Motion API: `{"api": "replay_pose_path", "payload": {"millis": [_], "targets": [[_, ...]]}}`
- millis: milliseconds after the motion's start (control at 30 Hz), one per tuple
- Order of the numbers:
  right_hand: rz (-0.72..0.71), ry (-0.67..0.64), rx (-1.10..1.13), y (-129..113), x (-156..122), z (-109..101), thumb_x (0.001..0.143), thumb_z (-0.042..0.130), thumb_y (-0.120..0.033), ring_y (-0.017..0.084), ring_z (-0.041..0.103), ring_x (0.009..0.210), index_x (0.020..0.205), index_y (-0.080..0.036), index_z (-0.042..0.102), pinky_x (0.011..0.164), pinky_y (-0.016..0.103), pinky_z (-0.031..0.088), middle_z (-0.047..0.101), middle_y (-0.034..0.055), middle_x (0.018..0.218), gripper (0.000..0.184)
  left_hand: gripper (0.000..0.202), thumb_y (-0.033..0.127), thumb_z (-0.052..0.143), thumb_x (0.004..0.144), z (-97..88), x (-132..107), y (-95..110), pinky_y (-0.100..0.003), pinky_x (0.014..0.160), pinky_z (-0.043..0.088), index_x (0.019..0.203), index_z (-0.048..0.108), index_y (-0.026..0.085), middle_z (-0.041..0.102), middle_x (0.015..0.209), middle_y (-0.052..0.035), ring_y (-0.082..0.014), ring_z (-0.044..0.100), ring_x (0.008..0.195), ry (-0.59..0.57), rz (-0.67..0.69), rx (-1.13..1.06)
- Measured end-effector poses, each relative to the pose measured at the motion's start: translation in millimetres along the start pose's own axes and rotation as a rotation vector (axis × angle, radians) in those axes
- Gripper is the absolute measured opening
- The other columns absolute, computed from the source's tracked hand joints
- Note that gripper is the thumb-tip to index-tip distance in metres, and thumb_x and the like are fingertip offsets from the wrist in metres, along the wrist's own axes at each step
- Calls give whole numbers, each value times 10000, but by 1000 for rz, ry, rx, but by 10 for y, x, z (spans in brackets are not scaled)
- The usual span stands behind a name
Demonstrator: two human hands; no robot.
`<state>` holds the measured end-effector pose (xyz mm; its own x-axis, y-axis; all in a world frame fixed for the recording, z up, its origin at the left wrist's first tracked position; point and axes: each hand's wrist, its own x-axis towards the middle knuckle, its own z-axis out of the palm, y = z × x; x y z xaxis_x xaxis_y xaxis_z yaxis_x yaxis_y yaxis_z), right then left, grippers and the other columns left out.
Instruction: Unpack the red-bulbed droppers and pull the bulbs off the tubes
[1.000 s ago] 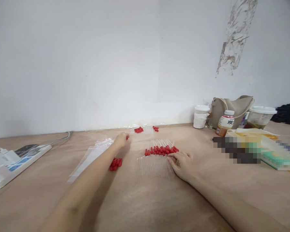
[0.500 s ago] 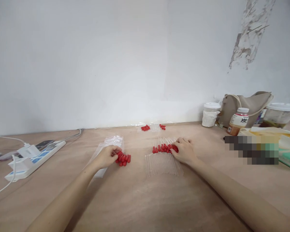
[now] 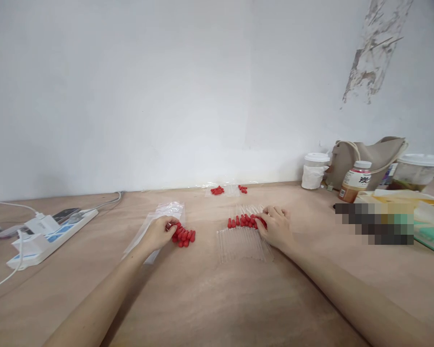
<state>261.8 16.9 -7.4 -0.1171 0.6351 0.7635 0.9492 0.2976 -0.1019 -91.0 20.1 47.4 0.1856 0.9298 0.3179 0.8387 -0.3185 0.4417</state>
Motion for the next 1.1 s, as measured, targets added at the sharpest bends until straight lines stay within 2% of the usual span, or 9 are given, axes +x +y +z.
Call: {"api": "replay_pose_path", "payload": {"millis": [267,467,600,833,900,967,1033,1100], "targets": [[24,83,52,-38,-55,-23,824,447,-279,162,452,795,860,-228,658,787,333,203,563,40,829,220,297,408,453,748,-6,-19,-32,-263,624,470,847,633,193,663,848,-33,-169,606,693,51,14,-16],[16,120,60,-56,-66,-32,833,436,-301,159,463,790,860,-236,659,793,332,209,567,39,827,234,323,439,440,766,-34,-41,-24,-283,650,455,830,650,202,645,853,-39,-169,577,686,20,36,44],[13,119,54,-65,-63,-38,828,443,-303,160,466,785,867,-235,660,794,336,215,566,43,841,231,317,422,432,781,-31,-22,14,-297,707,436,779,673,217,636,836,-46,-189,561,773,6,101,84],[21,135,62,-66,-74,-38,821,453,-297,168,470,803,884,-242,661,796,339,223,565,44,855,224,317,439,434,787,52,30,-18,-330,841,391,810,675,234,608,917,-48,-206,537,886,59,149,189],[24,145,81,-76,-68,-55,826,454,-301,166,471,802,887,-247,660,795,336,226,565,42,852,222,308,434,434,794,46,27,-32,-336,855,380,826,665,232,604,938,-49,-210,532,913,115,136,212],[12,141,124,-100,-54,-88,836,446,-299,161,471,802,898,-251,659,793,331,233,562,40,839,227,291,413,434,805,33,7,0,-341,869,368,870,650,228,595,971,-52,-215,517,961,224,136,231],[-15,112,190,-141,-42,-136,845,440,-289,157,470,805,911,-263,657,788,324,243,558,35,831,228,272,381,437,815,39,-41,102,-344,883,355,923,630,223,583,1002,-57,-217,497,1001,352,173,244],[-40,62,261,-197,-48,-190,848,447,-288,154,468,809,919,-290,656,777,317,255,557,27,831,221,256,348,437,825,91,-122,278,-347,892,343,958,615,219,574,1025,-63,-212,488,1011,420,265,250]]}}
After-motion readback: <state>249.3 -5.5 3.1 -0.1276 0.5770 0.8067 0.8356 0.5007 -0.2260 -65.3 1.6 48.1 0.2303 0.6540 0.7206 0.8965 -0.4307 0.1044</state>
